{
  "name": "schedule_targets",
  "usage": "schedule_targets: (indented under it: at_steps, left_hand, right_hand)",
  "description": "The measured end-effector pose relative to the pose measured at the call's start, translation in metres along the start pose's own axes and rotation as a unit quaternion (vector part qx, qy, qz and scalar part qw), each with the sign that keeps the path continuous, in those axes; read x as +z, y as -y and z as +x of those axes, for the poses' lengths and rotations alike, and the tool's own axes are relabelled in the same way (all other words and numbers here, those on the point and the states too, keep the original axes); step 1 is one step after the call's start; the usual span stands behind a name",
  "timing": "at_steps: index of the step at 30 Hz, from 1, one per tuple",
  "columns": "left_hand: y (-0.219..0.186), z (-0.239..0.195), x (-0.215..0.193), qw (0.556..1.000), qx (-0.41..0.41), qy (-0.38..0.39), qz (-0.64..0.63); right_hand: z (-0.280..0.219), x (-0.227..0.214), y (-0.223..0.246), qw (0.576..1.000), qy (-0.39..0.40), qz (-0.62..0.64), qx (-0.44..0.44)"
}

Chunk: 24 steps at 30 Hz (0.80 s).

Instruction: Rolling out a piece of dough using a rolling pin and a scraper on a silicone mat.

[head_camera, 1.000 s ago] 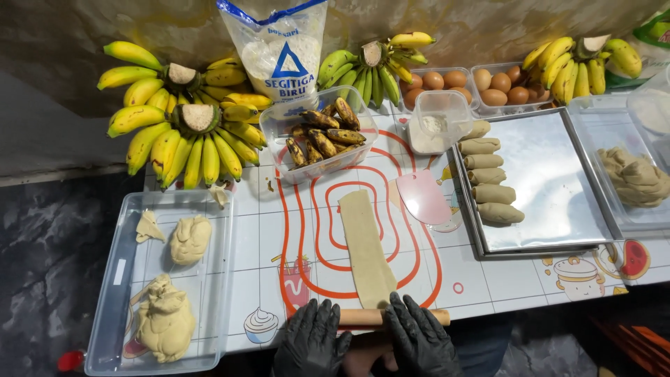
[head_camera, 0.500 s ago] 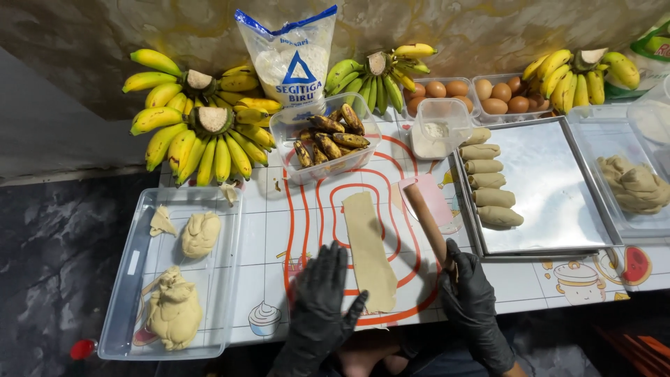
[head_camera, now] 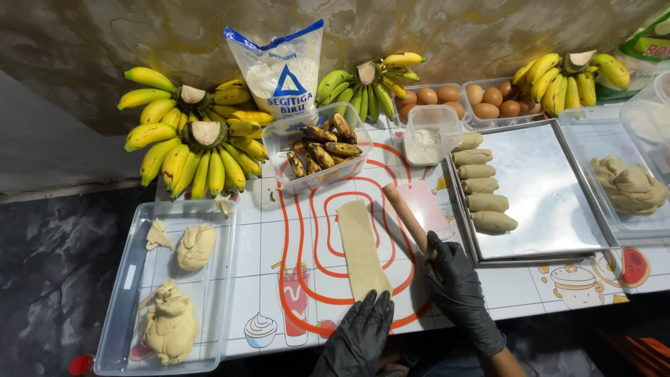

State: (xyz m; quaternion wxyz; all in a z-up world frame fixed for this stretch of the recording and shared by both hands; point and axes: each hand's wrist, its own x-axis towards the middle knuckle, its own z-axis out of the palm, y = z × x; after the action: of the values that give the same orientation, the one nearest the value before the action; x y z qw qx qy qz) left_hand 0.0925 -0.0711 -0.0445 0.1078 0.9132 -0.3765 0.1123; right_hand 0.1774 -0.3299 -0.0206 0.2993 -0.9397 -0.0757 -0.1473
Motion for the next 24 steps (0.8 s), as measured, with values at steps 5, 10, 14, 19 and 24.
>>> schedule_targets:
  at_steps: [5, 10, 14, 19, 24]
  left_hand:
    - [0.025, -0.002, -0.012, 0.977, 0.142, -0.083, -0.139]
    - [0.040, 0.030, -0.077, 0.985, -0.016, -0.049, -0.162]
    - [0.037, 0.032, -0.059, 0.993, 0.018, -0.002, -0.114]
    - [0.068, 0.006, -0.028, 0.983, 0.076, 0.023, -0.167]
    - [0.096, -0.010, -0.042, 0.992, -0.034, 0.012, -0.124]
  right_hand:
    - [0.028, 0.004, 0.019, 0.996, -0.010, -0.045, -0.082]
    - [0.054, 0.015, 0.033, 0.993, -0.058, -0.033, -0.099]
    - [0.075, 0.016, 0.037, 0.997, -0.045, -0.030, -0.051]
    - [0.099, 0.009, 0.037, 0.987, 0.061, 0.093, 0.117]
    - [0.118, 0.029, 0.016, 0.982, 0.068, 0.140, 0.108]
